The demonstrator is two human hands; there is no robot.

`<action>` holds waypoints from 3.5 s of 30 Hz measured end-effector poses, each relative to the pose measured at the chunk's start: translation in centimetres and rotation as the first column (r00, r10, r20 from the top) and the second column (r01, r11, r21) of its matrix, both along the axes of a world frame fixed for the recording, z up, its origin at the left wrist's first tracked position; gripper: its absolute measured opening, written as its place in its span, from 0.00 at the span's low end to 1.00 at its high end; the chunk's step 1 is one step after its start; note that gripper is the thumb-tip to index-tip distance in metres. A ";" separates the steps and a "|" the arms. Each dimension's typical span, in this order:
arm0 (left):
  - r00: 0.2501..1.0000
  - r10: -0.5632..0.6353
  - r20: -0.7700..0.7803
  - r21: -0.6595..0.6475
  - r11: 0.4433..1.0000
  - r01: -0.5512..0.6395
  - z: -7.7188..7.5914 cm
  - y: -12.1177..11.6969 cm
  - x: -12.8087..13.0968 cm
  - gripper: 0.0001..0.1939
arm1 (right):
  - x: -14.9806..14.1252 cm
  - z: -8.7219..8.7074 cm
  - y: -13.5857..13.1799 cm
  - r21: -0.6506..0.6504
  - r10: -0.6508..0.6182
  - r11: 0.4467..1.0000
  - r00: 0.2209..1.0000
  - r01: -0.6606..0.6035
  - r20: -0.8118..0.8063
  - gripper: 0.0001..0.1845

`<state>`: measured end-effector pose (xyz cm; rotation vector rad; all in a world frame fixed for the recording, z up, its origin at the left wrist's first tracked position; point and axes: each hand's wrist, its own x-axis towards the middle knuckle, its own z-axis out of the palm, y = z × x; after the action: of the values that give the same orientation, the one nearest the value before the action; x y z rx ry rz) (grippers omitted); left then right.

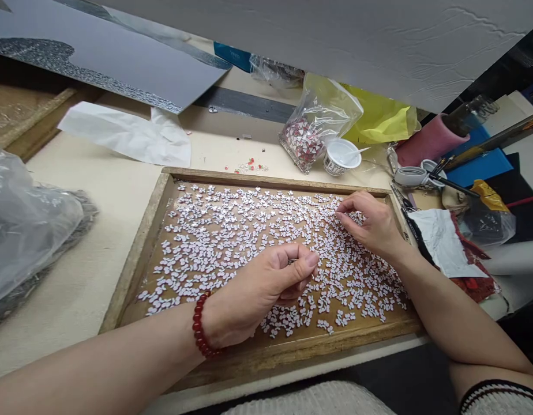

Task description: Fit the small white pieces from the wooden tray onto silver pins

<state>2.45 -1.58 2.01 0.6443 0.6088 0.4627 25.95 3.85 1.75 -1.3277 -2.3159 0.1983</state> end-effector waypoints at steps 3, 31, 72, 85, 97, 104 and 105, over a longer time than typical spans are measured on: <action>1.000 -0.002 -0.018 0.006 1.000 0.002 0.0 0.0 0.0 0.16 | 0.0 0.0 0.0 -0.001 -0.003 1.000 1.000 0.003 0.000 0.04; 1.000 0.015 -0.018 -0.007 1.000 -0.015 0.1 0.0 0.1 0.15 | 0.1 -0.2 0.0 -0.029 0.003 1.000 1.000 -0.004 -0.005 0.04; 0.996 0.056 -0.068 0.065 0.997 -0.052 -0.1 0.0 0.2 0.15 | 0.3 -0.3 -0.3 -0.063 -0.019 0.998 1.000 0.018 -0.025 0.03; 0.996 0.059 -0.072 0.094 0.994 -0.052 -0.1 -0.1 0.1 0.15 | 0.1 0.0 -0.6 -0.064 -0.009 0.998 0.999 0.006 -0.041 0.04; 0.995 0.082 -0.054 0.106 0.991 -0.076 -0.2 -0.1 0.2 0.15 | 0.2 -0.1 -0.8 -0.051 0.002 0.999 0.999 -0.004 -0.038 0.03; 0.994 0.093 -0.052 0.095 0.992 -0.088 -0.3 -0.1 0.2 0.15 | 0.4 -0.2 -0.8 -0.046 -0.001 0.999 0.999 -0.002 -0.051 0.03; 0.995 0.089 -0.051 0.093 0.992 -0.084 -0.2 -0.1 0.2 0.16 | 0.5 -0.2 -0.8 -0.046 0.000 0.999 0.999 -0.002 -0.050 0.03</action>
<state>2.67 -1.66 1.79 0.7211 0.6730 0.5579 26.40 3.00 1.53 -1.3283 -2.2826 0.2834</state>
